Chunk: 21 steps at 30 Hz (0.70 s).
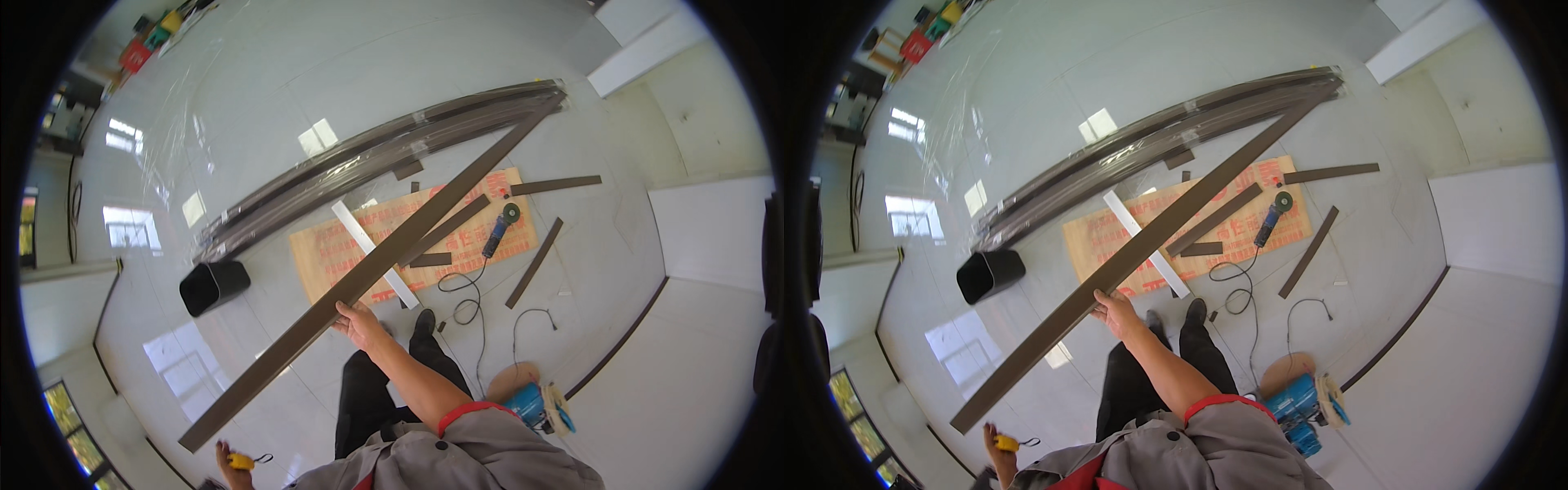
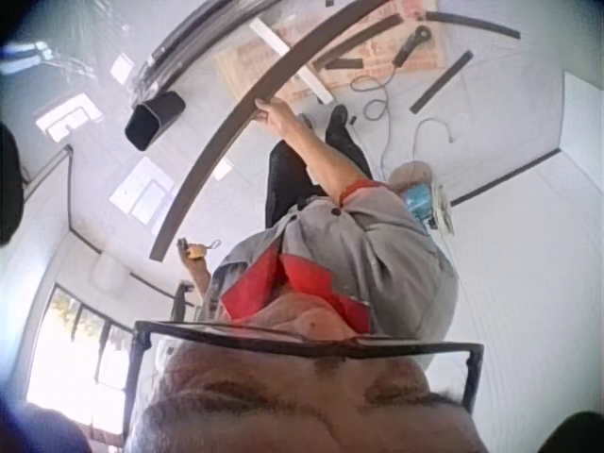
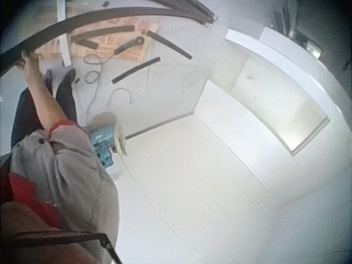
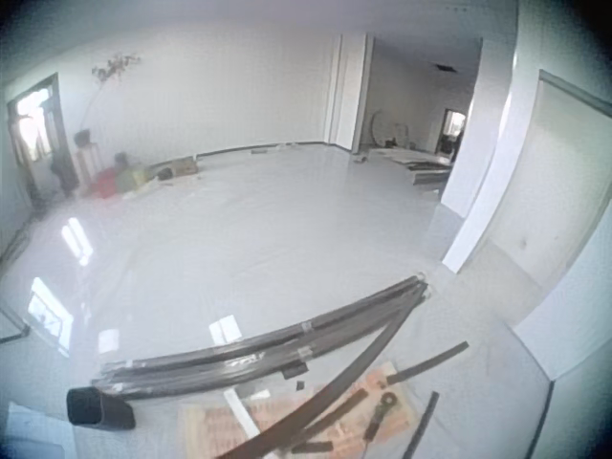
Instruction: The person measures a long metal strip with a tape measure, marks it, and cuts it with an angle grinder. They then fit the cut piece into a corner gap between wall panels and re-measure the area.
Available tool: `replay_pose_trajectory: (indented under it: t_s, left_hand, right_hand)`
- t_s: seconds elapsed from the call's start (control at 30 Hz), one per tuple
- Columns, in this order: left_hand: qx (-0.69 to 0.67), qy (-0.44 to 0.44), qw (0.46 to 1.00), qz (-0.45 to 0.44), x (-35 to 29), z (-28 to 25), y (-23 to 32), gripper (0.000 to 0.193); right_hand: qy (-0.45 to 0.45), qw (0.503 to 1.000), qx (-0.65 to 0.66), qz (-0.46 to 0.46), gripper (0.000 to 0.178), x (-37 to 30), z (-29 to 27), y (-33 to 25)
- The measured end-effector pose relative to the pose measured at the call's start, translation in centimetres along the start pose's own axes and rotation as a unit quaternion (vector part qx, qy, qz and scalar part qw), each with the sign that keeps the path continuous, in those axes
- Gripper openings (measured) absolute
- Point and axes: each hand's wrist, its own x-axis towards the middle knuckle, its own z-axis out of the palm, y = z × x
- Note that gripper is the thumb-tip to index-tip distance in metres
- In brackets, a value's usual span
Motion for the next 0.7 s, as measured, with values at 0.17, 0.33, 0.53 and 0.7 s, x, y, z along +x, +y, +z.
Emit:
replay_pose_trajectory:
  t_s: [0.17,0.33,0.53,0.7]
  left_hand:
    - [-0.039,-0.078,0.993,-0.083,-6.5,17.0,-9.8,0.053]
    - [-0.172,-0.084,0.978,-0.088,-8.3,26.6,-15.6,0.023]
    - [-0.232,0.018,0.968,-0.097,-5.6,27.6,-20.9,0.019]
    - [-0.217,0.050,0.972,-0.076,-1.5,26.7,-27.5,0.020]
  right_hand:
    - [0.005,0.997,-0.022,0.078,0.027,-2.5,-2.3,1.1]
    - [0.022,0.986,-0.105,0.128,0.024,-3.0,-4.3,2.6]
    - [0.069,0.972,-0.168,0.149,0.022,-1.5,-10.2,3.3]
    - [0.161,0.973,-0.166,-0.015,0.022,4.9,-20.5,-7.2]
